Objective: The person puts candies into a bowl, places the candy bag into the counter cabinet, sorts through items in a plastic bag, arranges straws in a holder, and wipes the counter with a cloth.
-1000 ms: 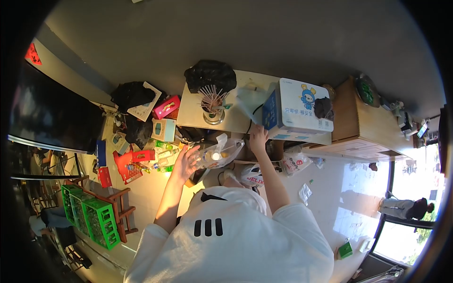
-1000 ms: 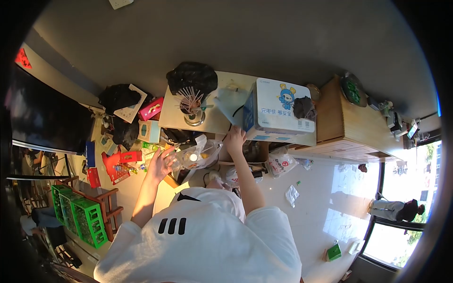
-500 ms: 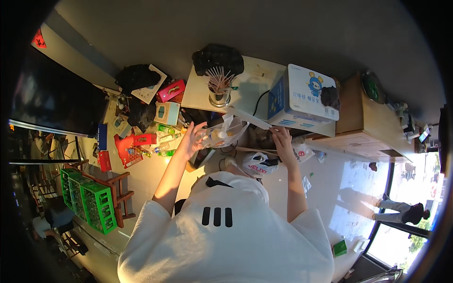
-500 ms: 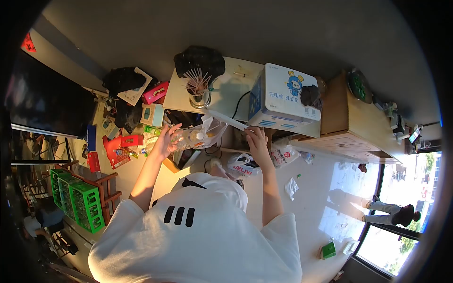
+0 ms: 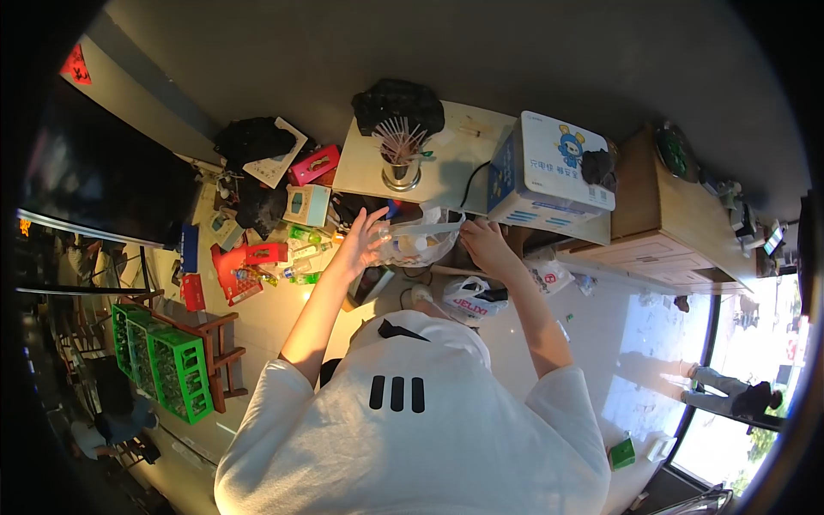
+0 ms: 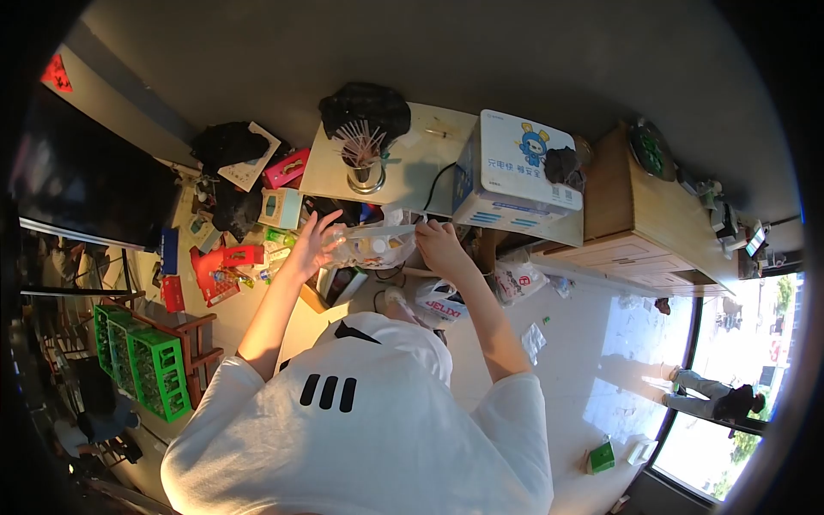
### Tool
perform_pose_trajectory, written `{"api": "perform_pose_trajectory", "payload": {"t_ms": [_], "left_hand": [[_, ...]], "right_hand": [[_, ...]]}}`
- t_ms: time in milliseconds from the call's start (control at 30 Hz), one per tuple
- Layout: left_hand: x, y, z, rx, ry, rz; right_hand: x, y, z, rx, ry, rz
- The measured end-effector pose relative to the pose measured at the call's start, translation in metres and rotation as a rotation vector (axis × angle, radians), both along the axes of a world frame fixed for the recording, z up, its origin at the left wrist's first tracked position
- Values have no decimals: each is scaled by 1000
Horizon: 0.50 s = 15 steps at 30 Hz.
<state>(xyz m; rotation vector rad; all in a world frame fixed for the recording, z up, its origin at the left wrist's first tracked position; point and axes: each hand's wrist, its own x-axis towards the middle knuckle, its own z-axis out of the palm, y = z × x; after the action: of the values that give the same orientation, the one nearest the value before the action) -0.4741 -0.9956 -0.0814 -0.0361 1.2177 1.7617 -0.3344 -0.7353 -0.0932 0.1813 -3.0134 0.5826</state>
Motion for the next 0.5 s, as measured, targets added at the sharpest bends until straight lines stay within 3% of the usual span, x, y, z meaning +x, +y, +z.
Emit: {"api": "perform_pose_trajectory", "payload": {"t_ms": [67,167,367,500], "left_hand": [[2,3,3,-25,31,1],[9,9,1,38,8,-61],[18,13,3,8,33,-77],[15,4,0,7,6,-34]], "right_hand": [[-7,-1,-5,247,-58,68],[-19,-17,-17,347,-13,155],[-40,-55,-52,317,-22,239],[-30,-47,-37,209,32,180]]}}
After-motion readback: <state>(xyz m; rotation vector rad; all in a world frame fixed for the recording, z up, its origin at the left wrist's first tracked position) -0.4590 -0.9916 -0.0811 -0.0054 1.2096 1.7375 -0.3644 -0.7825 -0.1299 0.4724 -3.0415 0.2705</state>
